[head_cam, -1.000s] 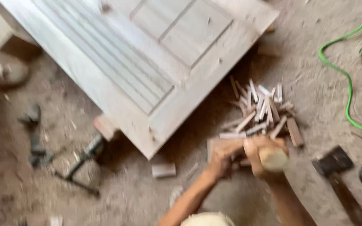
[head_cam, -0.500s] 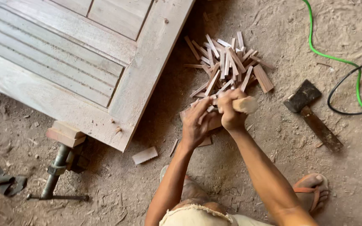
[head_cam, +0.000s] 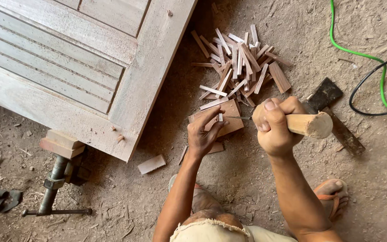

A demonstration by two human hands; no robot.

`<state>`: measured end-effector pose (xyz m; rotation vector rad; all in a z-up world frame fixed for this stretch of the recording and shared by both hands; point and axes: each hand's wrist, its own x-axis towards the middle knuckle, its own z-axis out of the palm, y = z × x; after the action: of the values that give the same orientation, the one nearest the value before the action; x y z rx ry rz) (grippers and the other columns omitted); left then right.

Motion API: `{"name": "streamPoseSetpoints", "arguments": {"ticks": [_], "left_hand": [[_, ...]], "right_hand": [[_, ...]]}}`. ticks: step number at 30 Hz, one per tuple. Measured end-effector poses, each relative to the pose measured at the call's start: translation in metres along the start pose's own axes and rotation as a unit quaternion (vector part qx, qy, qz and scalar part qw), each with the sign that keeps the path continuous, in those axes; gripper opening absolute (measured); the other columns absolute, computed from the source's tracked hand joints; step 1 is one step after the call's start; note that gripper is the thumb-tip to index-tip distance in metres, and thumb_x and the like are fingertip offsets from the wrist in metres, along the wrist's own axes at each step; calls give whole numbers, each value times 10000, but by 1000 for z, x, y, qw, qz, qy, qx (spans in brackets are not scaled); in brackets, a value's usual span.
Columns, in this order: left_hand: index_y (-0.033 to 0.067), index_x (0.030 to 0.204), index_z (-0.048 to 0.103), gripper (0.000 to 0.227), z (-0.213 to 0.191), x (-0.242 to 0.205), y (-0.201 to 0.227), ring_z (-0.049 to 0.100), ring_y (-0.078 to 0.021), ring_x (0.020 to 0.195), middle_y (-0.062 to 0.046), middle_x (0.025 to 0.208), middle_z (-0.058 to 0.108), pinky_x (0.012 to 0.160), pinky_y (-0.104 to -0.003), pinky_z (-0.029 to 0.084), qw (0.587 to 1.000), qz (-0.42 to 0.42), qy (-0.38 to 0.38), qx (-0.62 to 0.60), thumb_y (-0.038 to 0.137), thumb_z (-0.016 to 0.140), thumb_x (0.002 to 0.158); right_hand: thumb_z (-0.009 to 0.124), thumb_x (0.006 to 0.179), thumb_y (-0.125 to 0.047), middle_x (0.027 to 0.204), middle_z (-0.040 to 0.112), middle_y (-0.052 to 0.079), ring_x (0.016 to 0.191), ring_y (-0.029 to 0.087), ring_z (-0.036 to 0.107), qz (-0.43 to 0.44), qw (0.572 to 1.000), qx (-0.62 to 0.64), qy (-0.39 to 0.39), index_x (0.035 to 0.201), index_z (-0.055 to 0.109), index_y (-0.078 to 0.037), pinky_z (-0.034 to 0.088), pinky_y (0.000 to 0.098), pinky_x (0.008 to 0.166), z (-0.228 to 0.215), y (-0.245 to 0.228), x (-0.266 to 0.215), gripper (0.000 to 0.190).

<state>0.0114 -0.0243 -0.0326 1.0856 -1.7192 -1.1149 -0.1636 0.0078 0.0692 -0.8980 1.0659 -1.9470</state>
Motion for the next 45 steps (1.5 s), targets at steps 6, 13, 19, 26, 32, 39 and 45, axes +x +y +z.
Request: {"name": "streamPoseSetpoints", "arguments": {"ticks": [6,13,19,26,32,39,45], "left_hand": [[106,1316,674,495,-2,4,5,774,-202,1063,-73,1176,776,933,-330,629,999,16,-17,27,159,850,856],[136,1321,677,467,6,-3,-16,775,-206,1059,-73,1204,767,928,-344,658,999,23,-28,-5,149,821,877],[135,1250,719,345,8,5,-8,738,-261,1134,-140,1248,737,977,-368,647,991,122,-18,58,97,800,917],[64,1200,722,336,3,-2,28,749,-297,1103,-129,1158,757,1071,-447,590,982,168,0,91,-14,738,873],[20,1148,697,346,-5,28,55,719,-331,1071,-148,1115,728,1009,-448,572,988,150,22,33,-9,787,815],[29,1171,700,375,-3,14,44,720,-330,1065,-156,1129,732,979,-422,579,992,103,-41,59,39,819,816],[46,1283,658,495,1,23,30,713,-360,1113,-184,1217,719,986,-428,580,978,181,-14,101,94,815,816]], "right_hand": [[555,1046,-13,597,403,12,458,60,321,15,1000,10,-24,866,355,-100,301,246,406,0,7,-5,283],[568,1003,-33,587,390,-39,451,43,333,-35,995,-65,-60,794,374,-130,299,235,334,6,18,0,300],[595,999,9,604,415,-32,438,66,446,-228,934,-251,-114,799,564,-131,356,240,367,20,13,-13,246],[650,912,37,666,583,79,519,137,591,-344,865,-316,-182,890,621,-92,429,249,410,33,5,3,135],[673,899,-51,668,625,54,562,100,597,-99,939,-284,-169,804,574,-84,461,309,474,86,-70,41,141],[682,967,-95,684,651,38,583,142,585,-132,898,-396,-137,856,629,-100,479,351,615,66,-39,33,123],[668,903,-46,674,622,32,552,93,578,-128,958,-204,-155,830,599,-97,475,264,478,-26,14,2,113]]}}
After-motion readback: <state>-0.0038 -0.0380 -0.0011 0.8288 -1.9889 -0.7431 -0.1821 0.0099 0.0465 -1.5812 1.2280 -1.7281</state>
